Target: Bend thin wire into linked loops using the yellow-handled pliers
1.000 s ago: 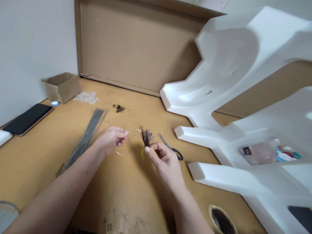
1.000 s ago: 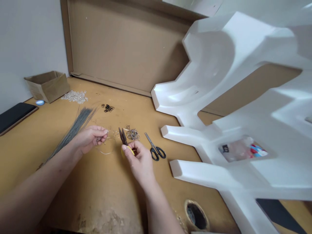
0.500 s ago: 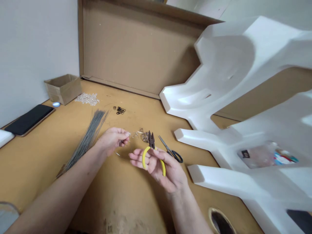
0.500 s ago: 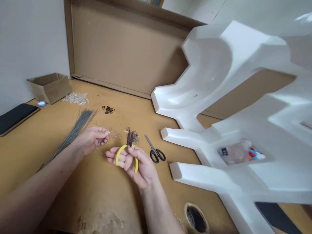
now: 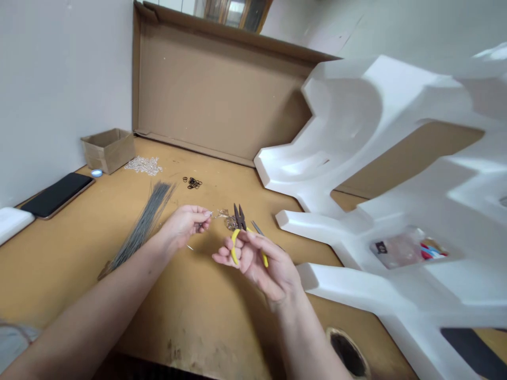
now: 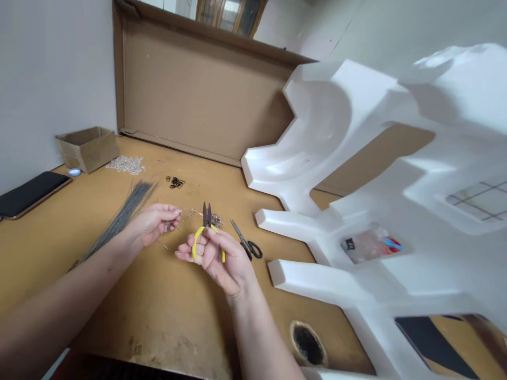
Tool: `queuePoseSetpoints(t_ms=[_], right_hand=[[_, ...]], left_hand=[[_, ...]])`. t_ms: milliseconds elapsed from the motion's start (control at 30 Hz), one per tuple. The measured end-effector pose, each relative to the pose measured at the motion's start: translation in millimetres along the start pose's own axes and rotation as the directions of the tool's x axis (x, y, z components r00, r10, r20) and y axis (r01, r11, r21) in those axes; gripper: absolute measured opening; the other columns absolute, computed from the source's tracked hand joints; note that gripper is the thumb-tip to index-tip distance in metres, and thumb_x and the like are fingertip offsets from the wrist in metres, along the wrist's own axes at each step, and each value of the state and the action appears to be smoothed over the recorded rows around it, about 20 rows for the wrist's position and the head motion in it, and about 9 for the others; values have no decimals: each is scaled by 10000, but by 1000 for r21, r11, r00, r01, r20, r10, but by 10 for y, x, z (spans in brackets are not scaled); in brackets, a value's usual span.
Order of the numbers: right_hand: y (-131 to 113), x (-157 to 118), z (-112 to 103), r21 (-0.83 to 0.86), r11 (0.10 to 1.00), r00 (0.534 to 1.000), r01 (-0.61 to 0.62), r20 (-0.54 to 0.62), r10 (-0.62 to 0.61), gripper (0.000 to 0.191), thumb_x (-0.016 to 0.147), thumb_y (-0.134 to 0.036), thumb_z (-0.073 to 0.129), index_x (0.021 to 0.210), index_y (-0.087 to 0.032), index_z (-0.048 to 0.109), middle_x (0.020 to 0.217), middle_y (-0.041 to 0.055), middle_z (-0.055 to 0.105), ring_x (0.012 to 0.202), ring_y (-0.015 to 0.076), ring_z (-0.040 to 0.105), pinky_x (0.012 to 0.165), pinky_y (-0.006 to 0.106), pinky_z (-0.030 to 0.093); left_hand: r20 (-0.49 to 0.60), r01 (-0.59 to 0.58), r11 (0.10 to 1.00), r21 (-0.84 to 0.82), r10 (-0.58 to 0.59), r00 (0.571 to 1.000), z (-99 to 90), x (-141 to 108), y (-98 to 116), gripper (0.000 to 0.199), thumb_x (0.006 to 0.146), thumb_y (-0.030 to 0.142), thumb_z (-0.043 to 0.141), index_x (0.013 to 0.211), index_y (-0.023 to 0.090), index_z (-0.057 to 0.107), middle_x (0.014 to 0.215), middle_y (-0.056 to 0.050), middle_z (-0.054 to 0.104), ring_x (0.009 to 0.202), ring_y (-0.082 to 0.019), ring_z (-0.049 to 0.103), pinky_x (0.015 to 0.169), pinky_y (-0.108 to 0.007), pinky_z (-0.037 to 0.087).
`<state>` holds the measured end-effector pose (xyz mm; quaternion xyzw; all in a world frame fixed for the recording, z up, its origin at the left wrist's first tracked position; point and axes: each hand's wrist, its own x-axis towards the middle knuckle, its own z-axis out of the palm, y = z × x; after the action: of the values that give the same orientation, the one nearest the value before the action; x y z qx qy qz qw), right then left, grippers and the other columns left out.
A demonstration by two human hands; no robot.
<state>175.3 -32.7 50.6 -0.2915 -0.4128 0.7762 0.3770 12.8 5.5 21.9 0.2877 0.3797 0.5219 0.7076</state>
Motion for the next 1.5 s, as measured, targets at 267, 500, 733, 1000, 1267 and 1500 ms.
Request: queuePoseSetpoints(t_ms=[267, 500, 733, 1000, 1267, 1500], right_hand=[[15, 67, -15, -768, 609, 932, 198, -44, -359, 134, 762, -316, 502, 743, -208, 424, 753, 2, 530, 638, 127, 479, 600, 288, 416], [135, 266, 13, -903, 335, 845, 269, 55, -532, 110, 784, -294, 460, 727, -214, 412, 675, -18, 411, 608, 126, 393, 558, 253, 366], [263, 265, -182, -782, 466, 786, 414, 49, -616, 214, 826, -385, 414, 715, -211, 468, 745, 27, 449, 750, 174, 456, 666, 303, 392], [285, 270, -181, -898, 256, 797, 359, 152, -585, 175, 793, -232, 469, 621, -198, 470, 745, 39, 467, 808, 185, 466, 708, 315, 395], [358, 301, -174, -904, 319, 780, 285, 26, -625, 124, 767, -241, 514, 654, -193, 532, 737, 35, 481, 796, 180, 477, 719, 314, 400], [406, 326, -122, -830, 519, 841, 206, -121, -527, 185, 761, -288, 517, 611, -182, 541, 680, 18, 484, 713, 163, 457, 700, 304, 379]], left_hand=[[-38, 24, 999, -27, -25, 999, -83, -50, 53, 132, 663, 81, 590, 553, 111, 523, 499, 13, 503, 433, -44, 438, 454, -176, 337], [-12, 41, 998, -52, -41, 999, -203, -68, -49, 106, 653, 66, 596, 572, 108, 541, 511, 9, 519, 458, -44, 458, 480, -168, 352], [-22, 80, 994, -73, -82, 996, -287, -51, -13, 128, 642, 98, 633, 566, 112, 530, 528, 11, 519, 468, -45, 460, 480, -171, 352], [-14, 118, 991, -66, -119, 993, -298, -53, -27, 101, 660, 67, 594, 585, 111, 542, 526, 4, 528, 460, -53, 471, 483, -181, 364], [12, 83, 997, 12, -83, 996, -236, -69, -153, 98, 586, 122, 655, 567, 108, 559, 506, 3, 541, 458, -57, 472, 487, -190, 346], [71, 41, 990, 137, -51, 996, -190, -93, -270, 170, 521, 218, 689, 583, 119, 566, 514, 4, 561, 469, -64, 470, 523, -219, 348]])
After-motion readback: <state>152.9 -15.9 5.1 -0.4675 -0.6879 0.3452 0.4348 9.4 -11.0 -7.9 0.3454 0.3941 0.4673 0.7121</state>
